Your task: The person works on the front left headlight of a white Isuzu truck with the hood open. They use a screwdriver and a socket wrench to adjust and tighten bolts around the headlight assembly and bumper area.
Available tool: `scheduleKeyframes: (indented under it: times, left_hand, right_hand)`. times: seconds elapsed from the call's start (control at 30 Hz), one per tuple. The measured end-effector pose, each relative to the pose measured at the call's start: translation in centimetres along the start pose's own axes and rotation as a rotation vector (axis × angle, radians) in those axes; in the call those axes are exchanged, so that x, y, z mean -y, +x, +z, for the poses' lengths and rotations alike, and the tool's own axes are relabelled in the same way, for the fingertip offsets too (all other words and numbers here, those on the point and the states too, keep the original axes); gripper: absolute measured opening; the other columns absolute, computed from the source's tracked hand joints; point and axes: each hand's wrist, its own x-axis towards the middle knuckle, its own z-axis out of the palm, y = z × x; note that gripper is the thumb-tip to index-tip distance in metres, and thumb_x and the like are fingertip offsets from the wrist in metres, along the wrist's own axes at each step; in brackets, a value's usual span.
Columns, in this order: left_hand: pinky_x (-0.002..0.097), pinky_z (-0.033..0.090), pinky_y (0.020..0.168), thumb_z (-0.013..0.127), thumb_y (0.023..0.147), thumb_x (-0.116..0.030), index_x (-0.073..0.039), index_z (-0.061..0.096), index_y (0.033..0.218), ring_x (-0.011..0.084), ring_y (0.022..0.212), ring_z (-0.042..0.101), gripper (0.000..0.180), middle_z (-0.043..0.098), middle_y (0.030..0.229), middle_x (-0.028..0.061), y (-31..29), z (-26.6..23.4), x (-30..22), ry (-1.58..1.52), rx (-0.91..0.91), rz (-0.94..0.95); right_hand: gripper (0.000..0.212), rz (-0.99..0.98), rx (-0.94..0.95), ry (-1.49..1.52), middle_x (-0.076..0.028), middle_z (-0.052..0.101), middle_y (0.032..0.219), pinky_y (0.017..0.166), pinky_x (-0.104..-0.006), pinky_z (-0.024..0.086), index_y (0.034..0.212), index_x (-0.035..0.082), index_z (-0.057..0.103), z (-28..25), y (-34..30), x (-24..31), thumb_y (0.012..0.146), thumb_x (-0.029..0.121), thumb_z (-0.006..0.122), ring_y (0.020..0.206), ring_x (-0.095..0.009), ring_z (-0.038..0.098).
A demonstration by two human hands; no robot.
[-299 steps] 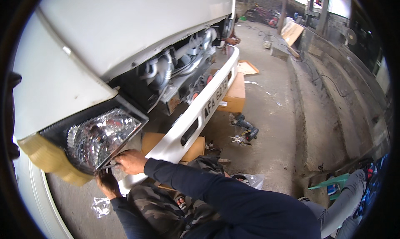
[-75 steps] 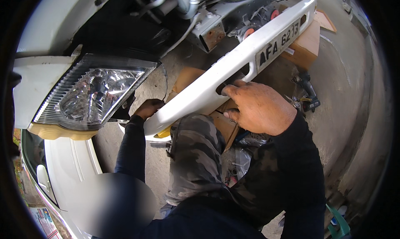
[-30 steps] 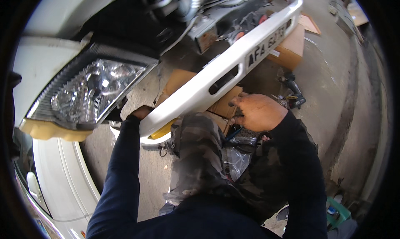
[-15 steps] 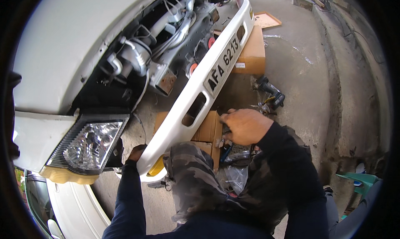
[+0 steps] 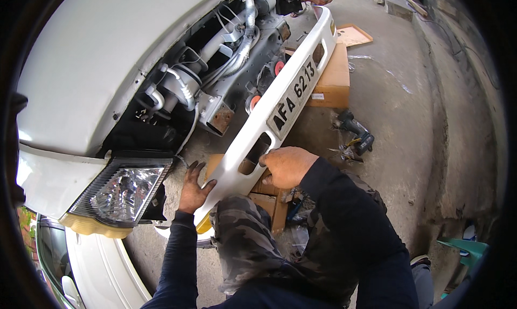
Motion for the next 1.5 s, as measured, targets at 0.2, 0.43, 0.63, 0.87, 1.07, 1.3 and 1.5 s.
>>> scheduleKeyframes:
  times: [0.2,0.43,0.63,0.87,1.07,1.3,1.5]
  left_hand:
    - [0.0462,0.036,0.118,0.076,0.088,-0.038,-0.002,0.044,0.148,0.0435,0.143,0.038,0.078,0.045,0.151,0.0254,4.9,1.7,-3.3,-0.054,0.012,0.002]
    - [0.0431,0.041,0.113,0.064,0.088,-0.067,-0.005,0.041,0.152,0.0390,0.137,0.049,0.092,0.049,0.149,0.0265,7.7,6.1,-4.1,0.024,0.258,-0.251]
    - [0.0444,0.048,0.106,0.064,0.085,-0.073,-0.004,0.044,0.150,0.0395,0.126,0.059,0.097,0.060,0.136,0.0267,7.6,6.4,-4.1,0.049,0.239,-0.297]
    - [0.0442,0.050,0.103,0.069,0.089,-0.053,-0.002,0.060,0.133,0.0392,0.117,0.064,0.068,0.066,0.128,0.0221,6.3,6.7,-3.8,-0.147,-0.114,-0.248]
    - [0.0453,0.050,0.100,0.068,0.090,-0.046,-0.001,0.065,0.125,0.0402,0.115,0.065,0.057,0.068,0.123,0.0239,5.6,6.7,-2.9,-0.200,-0.086,-0.344]
    - [0.0459,0.049,0.101,0.061,0.094,-0.056,0.006,0.060,0.130,0.0427,0.115,0.064,0.072,0.066,0.123,0.0289,5.8,8.7,-1.3,-0.087,-0.117,-0.299]
    - [0.0442,0.051,0.099,0.066,0.092,-0.043,0.002,0.069,0.118,0.0405,0.112,0.066,0.052,0.070,0.118,0.0235,5.8,8.5,-1.9,-0.081,-0.210,-0.198]
  right_hand:
    - [0.049,0.024,0.061,-0.016,-0.022,0.067,0.118,0.099,-0.0460,0.049,0.122,-0.002,0.063,-0.1,1.1,0.2,0.092,0.035,0.070,0.114,-0.039,0.063]
    - [0.051,0.008,0.075,0.018,-0.023,0.065,0.120,0.099,-0.0473,0.049,0.127,-0.001,0.060,-0.6,1.6,0.5,0.092,0.035,0.071,0.115,-0.040,0.062]
    - [0.051,-0.023,0.068,0.008,-0.023,0.065,0.119,0.098,-0.0473,0.050,0.125,-0.001,0.060,-0.7,2.1,0.6,0.091,0.036,0.071,0.114,-0.040,0.063]
    - [0.055,-0.025,0.088,-0.039,-0.023,0.066,0.119,0.100,-0.0463,0.050,0.129,-0.001,0.059,-0.2,3.1,1.1,0.092,0.038,0.070,0.115,-0.040,0.063]
    - [0.053,-0.037,0.096,-0.033,-0.023,0.068,0.117,0.100,-0.0455,0.050,0.125,-0.002,0.061,0.1,3.4,0.8,0.092,0.039,0.069,0.115,-0.039,0.064]
    - [0.055,-0.062,0.060,-0.045,-0.024,0.069,0.114,0.098,-0.0460,0.051,0.122,-0.002,0.062,1.1,3.1,0.1,0.091,0.042,0.070,0.112,-0.040,0.065]
    - [0.051,0.001,0.094,0.046,-0.022,0.069,0.117,0.098,-0.0445,0.050,0.125,-0.001,0.063,0.5,2.5,0.6,0.090,0.034,0.072,0.114,-0.038,0.064]
